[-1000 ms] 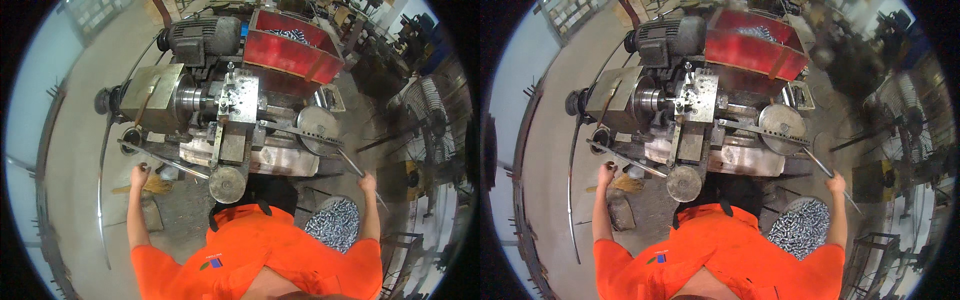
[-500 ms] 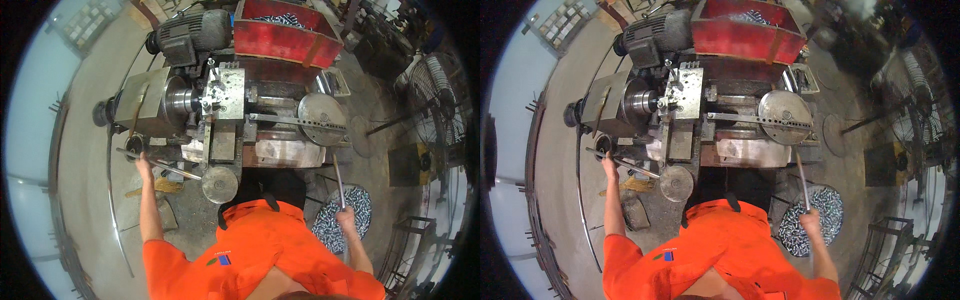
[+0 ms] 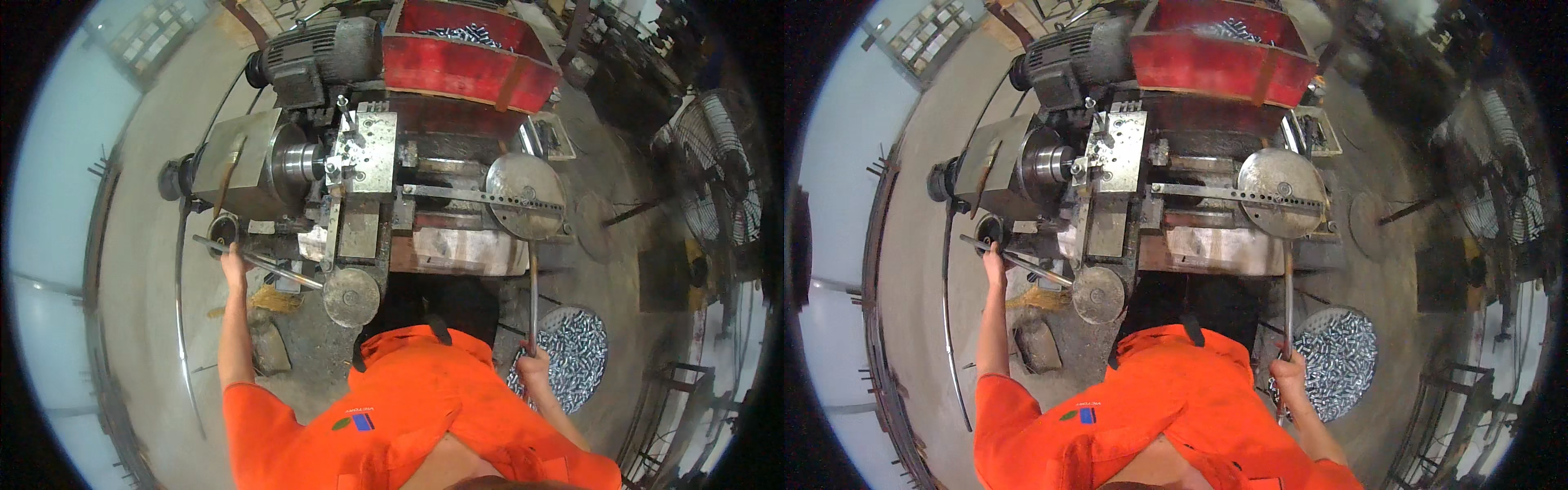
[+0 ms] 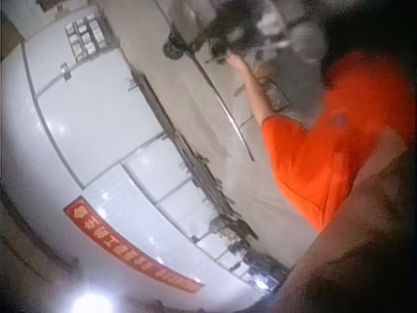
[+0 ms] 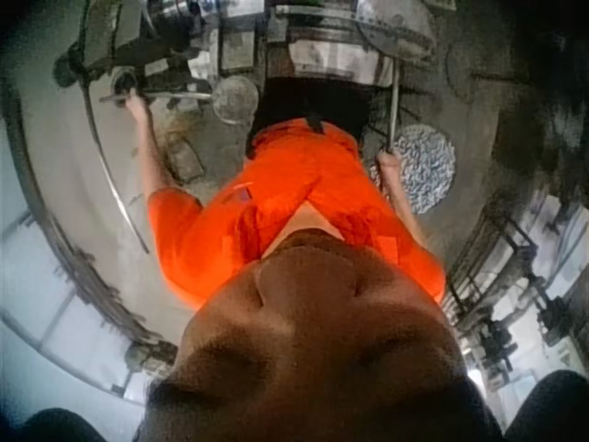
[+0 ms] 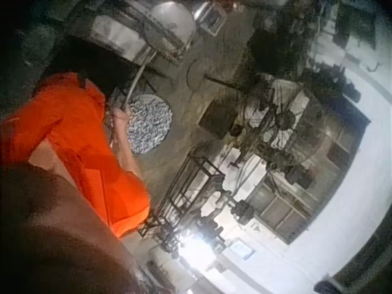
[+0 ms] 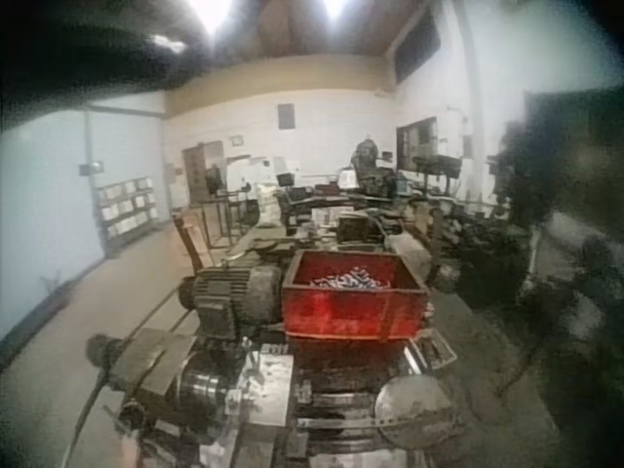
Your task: The person operates a metal turning machine by inserting small metal pieces into the chuck, engaging the machine with a lever, and removing the processed pieces. The person repeats this cycle continuously, placing finished pieces into a red bin and collecting new pieces from a pile on the floor.
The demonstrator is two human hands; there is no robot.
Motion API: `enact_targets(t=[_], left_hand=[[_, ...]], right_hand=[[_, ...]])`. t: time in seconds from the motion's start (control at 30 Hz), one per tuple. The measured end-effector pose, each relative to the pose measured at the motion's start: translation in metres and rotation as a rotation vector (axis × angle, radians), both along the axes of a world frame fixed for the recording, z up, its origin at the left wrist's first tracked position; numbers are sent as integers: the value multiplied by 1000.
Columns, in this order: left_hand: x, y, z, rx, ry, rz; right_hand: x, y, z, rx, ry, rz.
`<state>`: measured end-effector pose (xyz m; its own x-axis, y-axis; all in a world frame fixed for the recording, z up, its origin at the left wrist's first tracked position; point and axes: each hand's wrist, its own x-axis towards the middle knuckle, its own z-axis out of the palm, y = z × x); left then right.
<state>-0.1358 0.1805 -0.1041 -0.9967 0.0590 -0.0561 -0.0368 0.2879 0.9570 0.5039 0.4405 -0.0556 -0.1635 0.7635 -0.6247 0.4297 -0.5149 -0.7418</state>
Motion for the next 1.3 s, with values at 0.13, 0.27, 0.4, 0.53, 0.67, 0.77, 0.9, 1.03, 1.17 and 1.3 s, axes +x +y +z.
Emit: enact_targets(t=[0.13,0.27,0.4,0.53,0.67,0.77,0.9,1.03,1.17,1.3], left_hand=[[-31,-25,-23,-140,-46,-27],[-22,-26,-27,-5,-59,-10],[1,1,-7,5,-151,-118],[17,-2,7,259,-144,-151],[-3,-60,-55,70,-95,-47],[-5,-65,-95,-823,197,-570],[38,-20,-76,-1282,371,-639],[51,-23,-147,-1176,316,-324],[38,-36,-172,-907,289,-424],[31,-22,-93,-1375,116,-706]], right_hand=[[64,49,-37,571,-226,348],[101,147,-16,788,-888,488],[120,261,-31,991,-1302,445],[74,294,-31,1096,-1353,170],[40,264,-17,1037,-1271,163],[50,255,-25,1083,-1288,182],[55,256,-26,1135,-1311,157],[47,259,-19,1119,-1332,176],[49,258,-26,1097,-1329,149],[43,254,-17,1076,-1313,137]])
